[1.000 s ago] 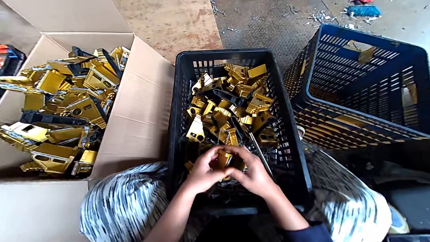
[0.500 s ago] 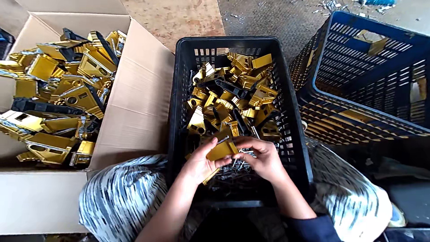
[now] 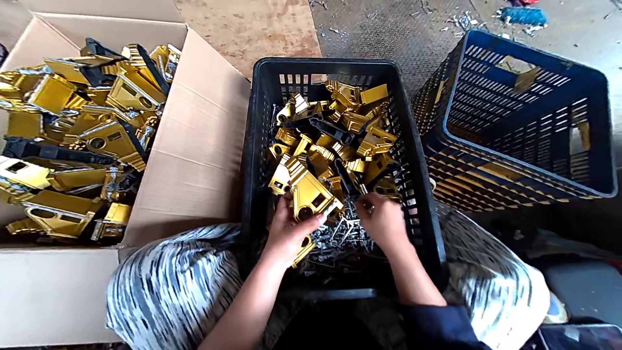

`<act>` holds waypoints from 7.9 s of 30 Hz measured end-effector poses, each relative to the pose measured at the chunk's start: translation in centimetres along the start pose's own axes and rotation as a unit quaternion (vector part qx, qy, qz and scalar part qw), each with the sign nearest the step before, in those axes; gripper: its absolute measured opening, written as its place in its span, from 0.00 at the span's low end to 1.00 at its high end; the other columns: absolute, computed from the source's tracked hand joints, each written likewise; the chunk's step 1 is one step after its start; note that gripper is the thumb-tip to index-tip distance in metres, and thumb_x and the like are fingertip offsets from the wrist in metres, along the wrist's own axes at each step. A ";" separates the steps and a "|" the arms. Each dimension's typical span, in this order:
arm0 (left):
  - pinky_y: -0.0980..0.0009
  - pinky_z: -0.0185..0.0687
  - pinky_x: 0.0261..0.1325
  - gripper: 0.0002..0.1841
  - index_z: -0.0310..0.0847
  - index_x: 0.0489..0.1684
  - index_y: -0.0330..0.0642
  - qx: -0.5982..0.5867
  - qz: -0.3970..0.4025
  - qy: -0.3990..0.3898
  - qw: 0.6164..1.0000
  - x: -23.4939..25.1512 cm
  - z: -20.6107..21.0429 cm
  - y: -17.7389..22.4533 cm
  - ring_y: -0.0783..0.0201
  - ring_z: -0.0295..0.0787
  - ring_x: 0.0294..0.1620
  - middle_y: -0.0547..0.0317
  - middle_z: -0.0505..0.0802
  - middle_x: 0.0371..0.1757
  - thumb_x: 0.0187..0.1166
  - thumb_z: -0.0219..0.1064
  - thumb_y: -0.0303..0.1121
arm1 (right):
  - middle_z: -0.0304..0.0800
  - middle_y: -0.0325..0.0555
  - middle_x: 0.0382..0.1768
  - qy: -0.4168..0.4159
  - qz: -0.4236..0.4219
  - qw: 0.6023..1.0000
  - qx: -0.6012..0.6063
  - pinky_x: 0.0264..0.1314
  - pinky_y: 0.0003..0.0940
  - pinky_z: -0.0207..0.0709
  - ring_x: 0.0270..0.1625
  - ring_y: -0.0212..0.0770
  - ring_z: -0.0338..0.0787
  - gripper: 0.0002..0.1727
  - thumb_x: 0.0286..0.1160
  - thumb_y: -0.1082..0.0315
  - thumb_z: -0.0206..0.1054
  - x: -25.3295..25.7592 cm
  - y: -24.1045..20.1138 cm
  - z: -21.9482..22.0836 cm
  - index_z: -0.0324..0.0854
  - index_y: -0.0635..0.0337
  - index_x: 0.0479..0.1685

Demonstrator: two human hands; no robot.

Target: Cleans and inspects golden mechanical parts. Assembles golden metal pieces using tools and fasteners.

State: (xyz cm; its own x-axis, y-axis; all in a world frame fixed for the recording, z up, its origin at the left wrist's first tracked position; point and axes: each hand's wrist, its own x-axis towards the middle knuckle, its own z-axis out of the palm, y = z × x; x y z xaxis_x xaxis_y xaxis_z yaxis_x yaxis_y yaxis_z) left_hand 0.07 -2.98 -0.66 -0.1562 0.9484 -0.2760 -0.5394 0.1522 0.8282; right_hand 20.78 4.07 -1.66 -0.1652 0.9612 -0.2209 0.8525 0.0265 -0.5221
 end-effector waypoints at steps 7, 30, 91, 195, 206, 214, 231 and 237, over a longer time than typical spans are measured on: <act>0.63 0.92 0.58 0.45 0.56 0.78 0.38 0.097 0.055 0.042 0.993 0.3 0.4 -1.2 0.58 0.92 0.55 0.46 0.89 0.56 0.55 0.79 0.17 | 0.86 0.68 0.65 -0.205 0.206 0.932 -0.218 0.64 0.71 0.76 0.70 0.68 0.85 0.24 0.81 0.58 0.61 0.9 1.6 -0.8 0.79 0.63 0.70; 0.56 0.94 0.57 0.44 0.58 0.78 0.32 0.113 0.041 0.094 0.988 1.6 -0.3 -2.5 0.52 0.91 0.56 0.40 0.85 0.61 0.56 0.79 0.21 | 0.82 0.46 0.18 0.148 -0.130 0.980 -0.006 0.21 0.47 0.80 0.21 0.49 0.88 0.22 0.90 0.54 0.49 -5.1 -2.6 2.5 0.80 0.64 0.47; 0.56 0.87 0.65 0.22 0.78 0.62 0.34 -0.031 -0.047 -0.127 0.990 -1.2 -0.6 -1.3 0.55 0.92 0.58 0.46 0.93 0.56 0.65 0.66 0.24 | 0.96 0.33 0.36 -0.200 -0.067 0.820 0.532 0.28 0.15 0.72 0.24 0.17 0.79 0.11 0.80 0.72 0.63 -4.1 0.8 0.1 0.93 0.58 0.37; 0.67 0.86 0.68 0.60 0.41 0.91 0.43 0.302 -0.108 -0.158 0.934 0.0 -1.0 -1.1 0.66 0.86 0.67 0.50 0.83 0.70 0.50 0.80 0.22 | 0.80 0.59 0.56 0.196 -0.360 0.902 0.138 0.43 0.34 0.86 0.48 0.44 0.87 0.33 0.58 0.46 0.85 -2.6 -1.4 1.9 0.80 0.62 0.53; 0.63 0.87 0.67 0.60 0.32 0.92 0.39 0.093 -0.116 -0.236 0.960 -1.0 -0.9 -2.2 0.60 0.87 0.66 0.49 0.83 0.70 0.55 0.74 0.14 | 0.92 0.52 0.59 0.107 -0.364 0.892 0.245 0.63 0.38 0.90 0.60 0.38 0.93 0.47 0.58 0.38 0.82 -2.2 -1.1 2.5 0.78 0.69 0.69; 0.67 0.90 0.57 0.55 0.37 0.89 0.38 0.065 -0.139 -0.267 0.951 -1.1 -1.2 -2.3 0.63 0.90 0.60 0.54 0.86 0.64 0.57 0.73 0.14 | 0.95 0.46 0.49 0.128 -0.331 0.902 0.247 0.54 0.34 0.91 0.51 0.33 0.95 0.42 0.59 0.37 0.81 -3.2 -1.2 2.7 0.83 0.66 0.61; 0.71 0.90 0.45 0.22 0.82 0.57 0.38 -0.409 -0.278 -0.443 0.748 -1.4 -1.0 -3.1 0.61 0.91 0.45 0.57 0.89 0.49 0.62 0.78 0.23 | 0.92 0.51 0.58 -0.219 -0.117 0.660 0.709 0.60 0.38 0.90 0.55 0.41 0.95 0.22 0.90 0.56 0.59 -3.8 -2.9 1.9 0.76 0.50 0.78; 0.75 0.88 0.40 0.21 0.83 0.57 0.39 -0.445 -0.299 -0.462 0.707 -1.8 -1.1 -2.6 0.63 0.91 0.42 0.57 0.90 0.49 0.62 0.77 0.23 | 0.95 0.46 0.50 -0.204 -0.115 0.581 0.779 0.59 0.38 0.89 0.52 0.39 0.95 0.08 0.81 0.65 0.70 -4.3 -3.9 2.4 0.91 0.48 0.52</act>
State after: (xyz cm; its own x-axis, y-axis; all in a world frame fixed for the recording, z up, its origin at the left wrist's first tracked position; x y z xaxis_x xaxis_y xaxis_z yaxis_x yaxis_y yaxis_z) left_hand 0.82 -5.35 -2.82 0.7046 0.6280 0.3304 -0.6517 0.7569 -0.0488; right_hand 17.04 -0.84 -0.64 -0.5603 0.8283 -0.0084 -0.6479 -0.4446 -0.6185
